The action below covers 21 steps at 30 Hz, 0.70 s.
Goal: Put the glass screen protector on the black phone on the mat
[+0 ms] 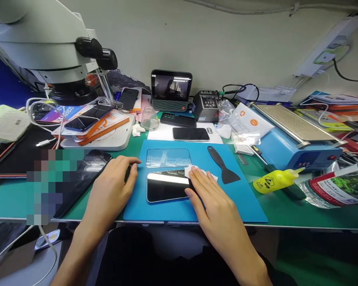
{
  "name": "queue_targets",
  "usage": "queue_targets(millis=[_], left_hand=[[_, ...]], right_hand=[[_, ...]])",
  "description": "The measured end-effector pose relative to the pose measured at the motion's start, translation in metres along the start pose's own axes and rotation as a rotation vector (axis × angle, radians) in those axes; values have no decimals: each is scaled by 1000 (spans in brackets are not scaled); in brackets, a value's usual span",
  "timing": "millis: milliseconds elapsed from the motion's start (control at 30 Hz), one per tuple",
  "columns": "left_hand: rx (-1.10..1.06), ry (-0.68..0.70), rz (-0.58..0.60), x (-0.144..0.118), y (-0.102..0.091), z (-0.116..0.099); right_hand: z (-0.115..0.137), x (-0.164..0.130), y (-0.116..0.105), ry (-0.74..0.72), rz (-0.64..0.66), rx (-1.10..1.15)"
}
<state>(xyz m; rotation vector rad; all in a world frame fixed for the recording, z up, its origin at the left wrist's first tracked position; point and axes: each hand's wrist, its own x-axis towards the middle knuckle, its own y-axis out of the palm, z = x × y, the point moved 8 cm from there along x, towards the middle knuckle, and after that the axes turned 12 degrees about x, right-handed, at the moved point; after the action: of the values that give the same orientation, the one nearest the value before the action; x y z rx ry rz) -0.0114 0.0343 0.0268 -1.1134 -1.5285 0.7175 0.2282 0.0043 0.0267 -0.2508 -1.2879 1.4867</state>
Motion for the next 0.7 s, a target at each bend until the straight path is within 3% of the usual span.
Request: queue_targets(millis=[233, 567, 633, 700], left_hand=[[-7, -2, 14, 0, 3, 2], [-12, -10, 27, -1, 4, 2], [-12, -15, 21, -2, 4, 2], [-15, -14, 20, -1, 4, 1]], right_hand=[[4, -45, -14, -24, -104, 47], [-6, -50, -37, -85, -257, 215], [-20, -49, -48, 18, -314, 310], [-42, -49, -62, 198, -451, 405]])
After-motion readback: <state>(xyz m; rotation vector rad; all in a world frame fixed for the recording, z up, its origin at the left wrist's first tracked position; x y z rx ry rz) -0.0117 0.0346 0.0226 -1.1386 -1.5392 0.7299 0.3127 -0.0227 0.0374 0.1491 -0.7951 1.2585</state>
